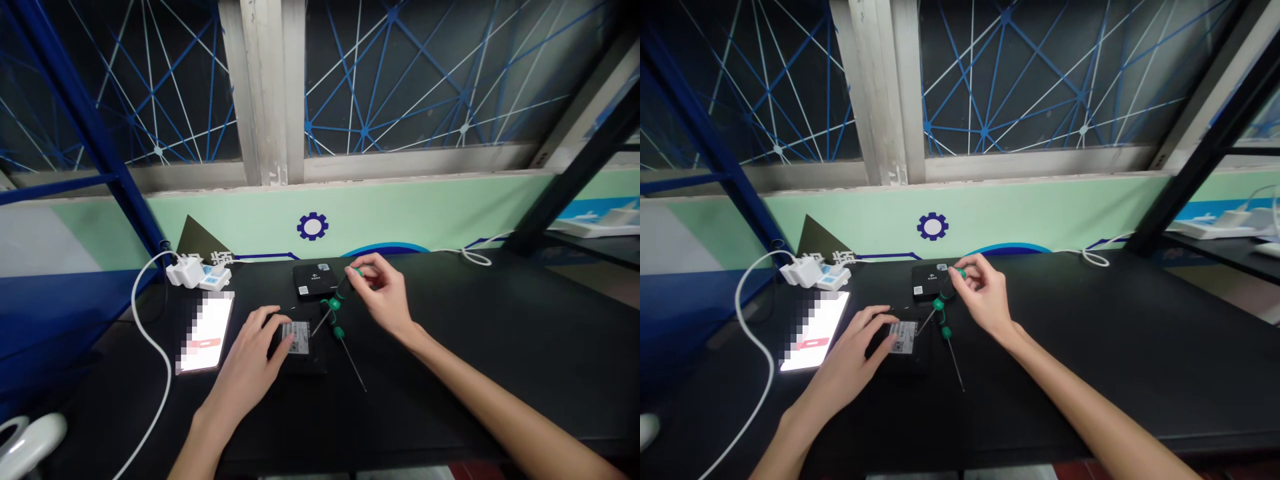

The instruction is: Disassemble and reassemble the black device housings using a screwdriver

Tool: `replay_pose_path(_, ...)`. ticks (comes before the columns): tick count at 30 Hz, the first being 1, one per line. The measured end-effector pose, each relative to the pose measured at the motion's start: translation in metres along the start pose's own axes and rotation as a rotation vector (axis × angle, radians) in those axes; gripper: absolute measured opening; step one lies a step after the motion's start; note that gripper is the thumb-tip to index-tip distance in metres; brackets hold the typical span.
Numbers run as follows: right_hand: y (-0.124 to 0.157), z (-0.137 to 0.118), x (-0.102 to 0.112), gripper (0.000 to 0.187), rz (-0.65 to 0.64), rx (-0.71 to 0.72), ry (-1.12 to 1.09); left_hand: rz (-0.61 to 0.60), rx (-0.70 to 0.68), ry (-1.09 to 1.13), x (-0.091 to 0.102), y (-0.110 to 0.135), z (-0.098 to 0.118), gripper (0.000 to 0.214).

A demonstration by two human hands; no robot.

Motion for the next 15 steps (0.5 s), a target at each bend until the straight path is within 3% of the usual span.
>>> replay_pose_path(7,0.005,0.006,-0.019,0.035,-0.121,-0.139,-0.28,0.031,-0.055,0.007,0.003,-0.003,0.003,0.014)
replay_pose_path(15,0.003,0.003,-0.019,0.043,-0.11,-0.205,-0.313,0.066,-0.065,0.008,0.007,-0.004,0.006,0.017)
Point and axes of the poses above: each hand's wrist, its own y-axis away from the middle knuckle, its own x-axis out of the back of the hand, z = x × y, the point moved 3 cm from there along -y, towards the middle knuckle, and after that the axes turned 11 degrees about -z, right-handed, at the moved point
